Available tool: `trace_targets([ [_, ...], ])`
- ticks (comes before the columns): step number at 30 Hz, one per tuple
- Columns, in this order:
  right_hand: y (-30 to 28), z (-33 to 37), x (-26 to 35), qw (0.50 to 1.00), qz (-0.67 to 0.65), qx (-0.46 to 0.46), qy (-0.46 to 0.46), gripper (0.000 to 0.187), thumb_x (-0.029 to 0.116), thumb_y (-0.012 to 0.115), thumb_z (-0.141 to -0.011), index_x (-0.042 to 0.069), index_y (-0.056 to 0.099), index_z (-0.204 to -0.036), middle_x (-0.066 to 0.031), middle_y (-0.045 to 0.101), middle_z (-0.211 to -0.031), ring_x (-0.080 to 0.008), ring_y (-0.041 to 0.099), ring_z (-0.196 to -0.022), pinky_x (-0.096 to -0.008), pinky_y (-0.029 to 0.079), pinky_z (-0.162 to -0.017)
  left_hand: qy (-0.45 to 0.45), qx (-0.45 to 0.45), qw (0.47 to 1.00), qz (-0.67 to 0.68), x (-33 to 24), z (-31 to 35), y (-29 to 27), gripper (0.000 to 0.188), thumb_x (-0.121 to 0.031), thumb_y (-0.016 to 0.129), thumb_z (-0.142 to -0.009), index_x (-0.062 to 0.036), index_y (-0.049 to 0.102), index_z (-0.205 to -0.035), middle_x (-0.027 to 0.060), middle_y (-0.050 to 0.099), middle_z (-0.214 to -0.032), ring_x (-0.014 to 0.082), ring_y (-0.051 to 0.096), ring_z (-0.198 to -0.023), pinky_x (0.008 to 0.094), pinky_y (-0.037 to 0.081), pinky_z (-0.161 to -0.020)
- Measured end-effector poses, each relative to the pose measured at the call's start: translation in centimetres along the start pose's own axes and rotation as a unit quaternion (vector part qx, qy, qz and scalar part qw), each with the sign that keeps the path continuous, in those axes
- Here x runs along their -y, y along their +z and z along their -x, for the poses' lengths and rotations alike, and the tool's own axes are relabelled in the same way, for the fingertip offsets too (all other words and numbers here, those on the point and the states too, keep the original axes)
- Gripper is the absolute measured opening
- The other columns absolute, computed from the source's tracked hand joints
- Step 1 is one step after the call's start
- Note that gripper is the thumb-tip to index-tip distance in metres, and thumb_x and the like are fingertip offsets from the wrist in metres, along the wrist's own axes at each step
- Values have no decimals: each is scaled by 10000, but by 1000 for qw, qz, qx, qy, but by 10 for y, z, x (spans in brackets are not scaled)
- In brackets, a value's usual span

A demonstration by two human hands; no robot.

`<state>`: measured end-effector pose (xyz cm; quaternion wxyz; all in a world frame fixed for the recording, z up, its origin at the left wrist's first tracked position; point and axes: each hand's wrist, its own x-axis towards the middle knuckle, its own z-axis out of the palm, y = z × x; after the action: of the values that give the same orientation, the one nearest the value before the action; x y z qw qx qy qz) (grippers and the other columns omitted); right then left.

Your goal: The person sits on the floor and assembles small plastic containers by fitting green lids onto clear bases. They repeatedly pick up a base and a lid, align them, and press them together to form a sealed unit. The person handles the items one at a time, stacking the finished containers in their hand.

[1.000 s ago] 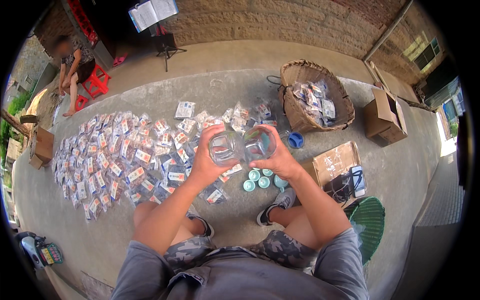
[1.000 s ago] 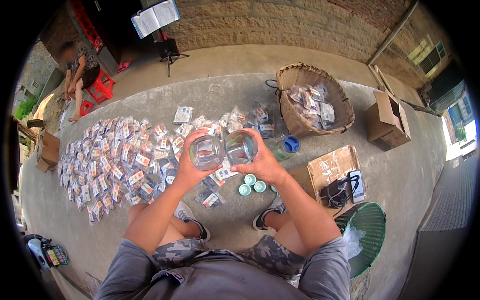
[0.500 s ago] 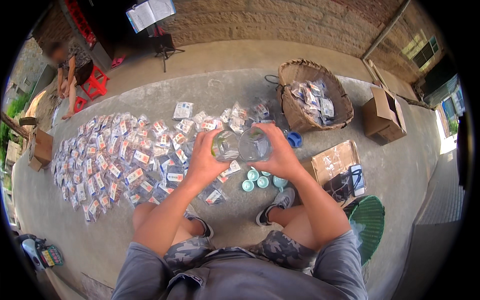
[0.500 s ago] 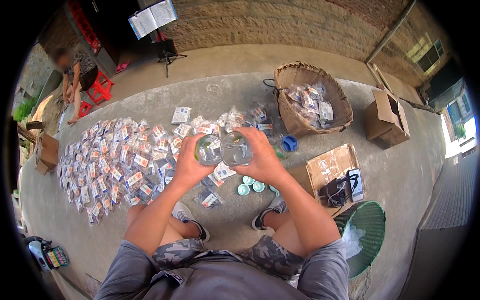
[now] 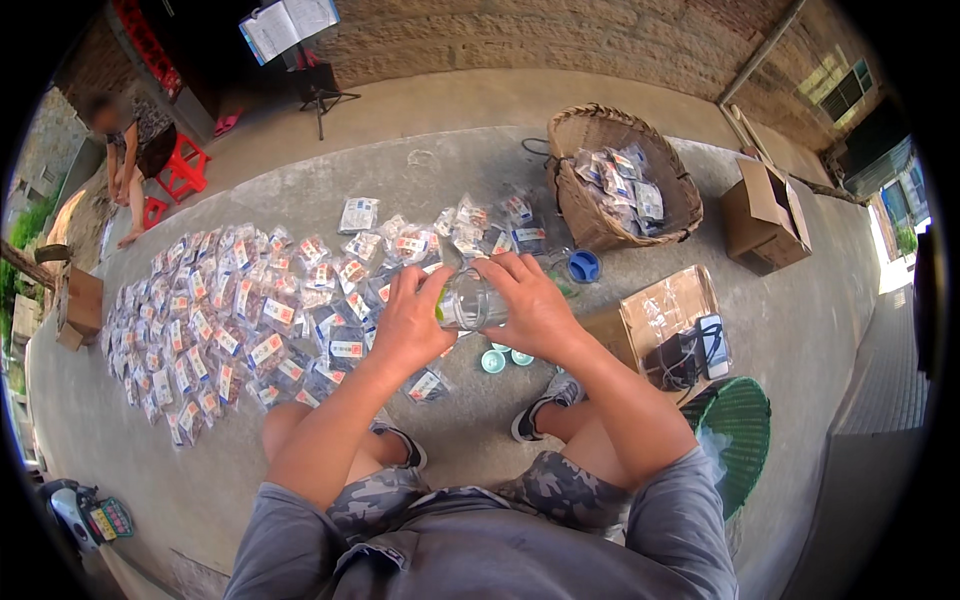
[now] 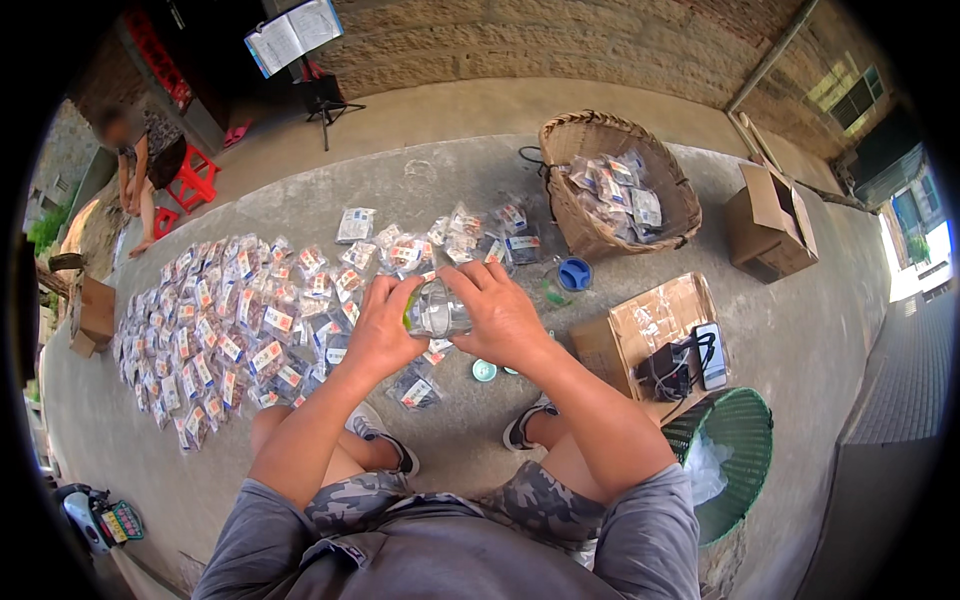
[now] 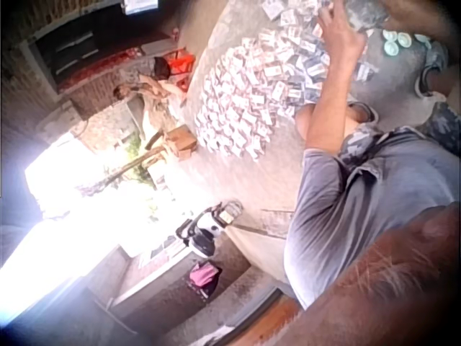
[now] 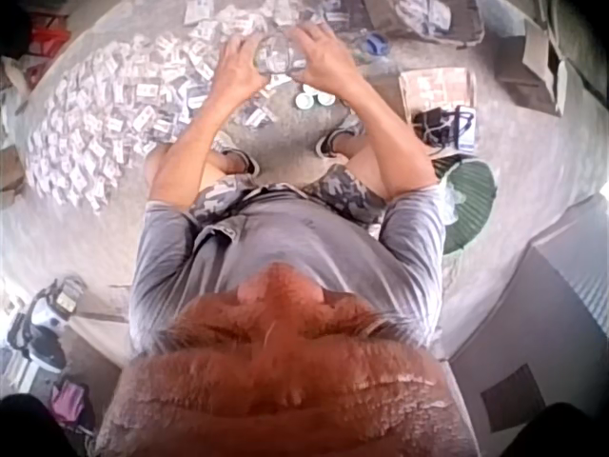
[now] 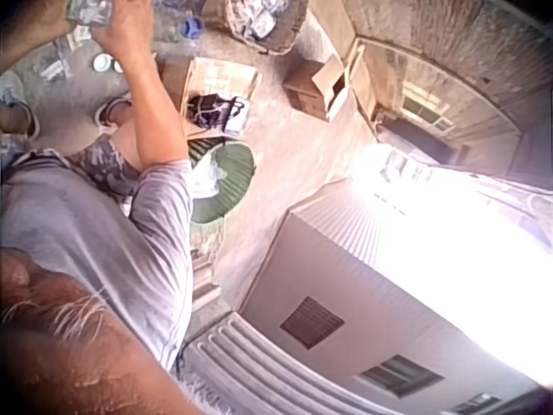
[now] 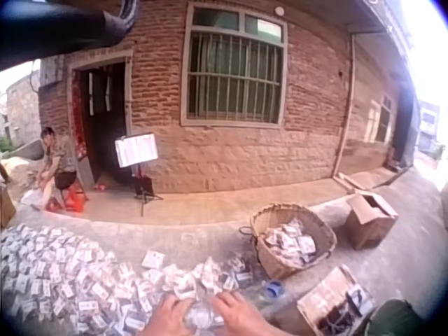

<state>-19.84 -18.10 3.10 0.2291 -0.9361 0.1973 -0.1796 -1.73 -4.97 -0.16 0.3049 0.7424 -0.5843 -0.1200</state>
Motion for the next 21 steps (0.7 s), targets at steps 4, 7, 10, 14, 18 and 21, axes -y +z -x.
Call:
trace_targets([
  [4, 4, -3, -6, 999, -53, -7, -6, 936, 165, 928, -629, 102, 517, -1467, -158, 599, -1328, -397, 587, -1252, -504, 435, -1150, -14, 20, 997, 78, 10, 1, 8, 870, -150, 888, -675, -80, 515, -1458, 162, 559, -1234, 403, 583, -1165, 487, 519, -1019],
  [7, -2, -6, -15, 982, -177, 7, 62, 943, 160, 939, -660, 109, 498, -1492, -132, 585, -1388, -292, 573, -1238, -407, 502, -1038, -74, 73, 974, 202, 16, 0, 6, 939, -179, 900, -698, -87, 432, -1507, 150, 584, -1273, 360, 623, -1132, 464, 516, -1025],
  [10, -4, -8, -25, 925, -350, -15, 144, 921, 154, 941, -695, 79, 489, -1495, -110, 578, -1398, -234, 564, -1237, -368, 518, -1008, -182, 137, 893, 388, 14, 0, 1, 951, -189, 888, -758, -106, 359, -1543, 121, 591, -1305, 282, 631, -1137, 459, 520, -1014],
  [14, -5, -12, -26, 803, -560, -33, 201, 816, 64, 864, -801, 84, 458, -1508, -52, 539, -1364, -193, 586, -1147, -364, 531, -983, -235, 163, 717, 636, 16, -3, -2, 867, -170, 822, -847, -134, 335, -1564, 83, 580, -1307, 217, 606, -1190, 472, 539, -998],
  [18, -3, -8, -25, 740, -630, -32, 235, 803, 89, 856, -827, 104, 442, -1515, -49, 548, -1354, -170, 585, -1157, -359, 498, -1012, -221, 156, 631, 727, 6, -9, -6, 808, -188, 785, -884, -152, 359, -1570, 57, 575, -1292, 210, 588, -1232, 476, 558, -1010],
  [21, 2, -7, -22, 723, -645, -46, 244, 828, 89, 873, -823, 87, 411, -1510, -86, 547, -1354, -206, 561, -1230, -380, 457, -1061, -218, 157, 617, 740, 9, -9, -2, 819, -258, 811, -886, -147, 374, -1569, 46, 575, -1298, 217, 587, -1250, 492, 564, -1023],
])
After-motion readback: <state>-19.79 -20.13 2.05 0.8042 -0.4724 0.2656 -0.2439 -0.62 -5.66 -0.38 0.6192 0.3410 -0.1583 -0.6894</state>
